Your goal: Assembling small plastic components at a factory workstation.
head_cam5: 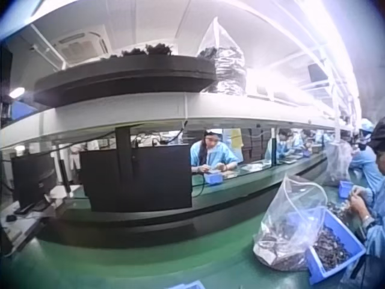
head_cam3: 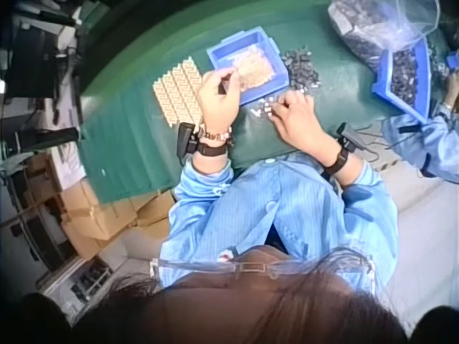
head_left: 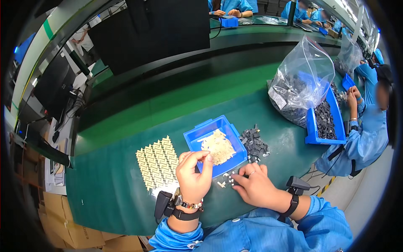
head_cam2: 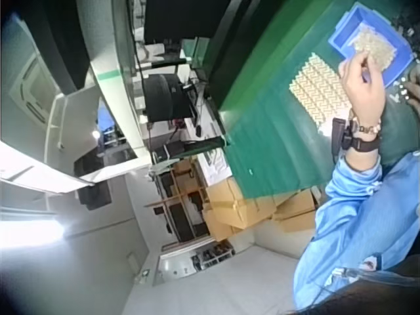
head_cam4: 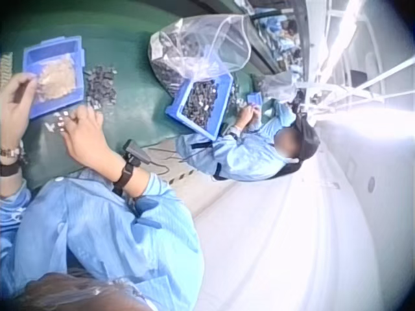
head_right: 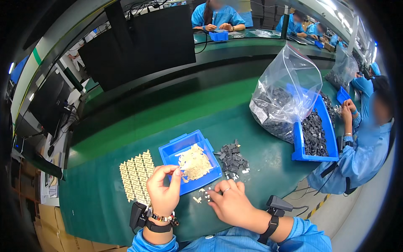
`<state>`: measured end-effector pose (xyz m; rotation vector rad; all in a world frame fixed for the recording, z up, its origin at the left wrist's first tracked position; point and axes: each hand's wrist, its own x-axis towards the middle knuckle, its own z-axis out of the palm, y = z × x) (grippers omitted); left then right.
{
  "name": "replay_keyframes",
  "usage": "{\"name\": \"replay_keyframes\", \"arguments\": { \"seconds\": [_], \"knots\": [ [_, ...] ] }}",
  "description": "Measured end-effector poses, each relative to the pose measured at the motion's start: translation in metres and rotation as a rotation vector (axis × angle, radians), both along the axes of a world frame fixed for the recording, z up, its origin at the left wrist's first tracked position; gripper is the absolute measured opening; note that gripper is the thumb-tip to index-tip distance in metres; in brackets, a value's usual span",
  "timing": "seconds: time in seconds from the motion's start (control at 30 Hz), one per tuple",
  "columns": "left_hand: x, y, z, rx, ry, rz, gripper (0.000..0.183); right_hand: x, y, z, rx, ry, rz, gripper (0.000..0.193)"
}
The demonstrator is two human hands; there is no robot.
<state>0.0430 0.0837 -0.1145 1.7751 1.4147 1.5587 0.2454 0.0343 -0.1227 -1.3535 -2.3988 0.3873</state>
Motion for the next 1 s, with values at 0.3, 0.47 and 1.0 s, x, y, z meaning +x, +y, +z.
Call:
{"name": "replay_keyframes", "arguments": {
  "seconds": [0.3, 0.47, 1.0],
  "knots": [
    [0.0, -0.004, 0.001, -0.003, 0.015, -0.002, 0.008, -0.023, 0.006, -0.003, 0.057, 0.073, 0.014, 0.033],
    [-0.001, -0.001, 0.001, -0.013, -0.029, -0.004, 0.008, -0.023, 0.015, -0.01, 0.135, 0.033, -0.008, 0.025],
    [0.001, 0.0, 0.011, -0.011, 0.098, -0.017, 0.008, -0.011, 0.009, -0.008, 0.062, 0.027, -0.102, 0.027]
  ]
}}
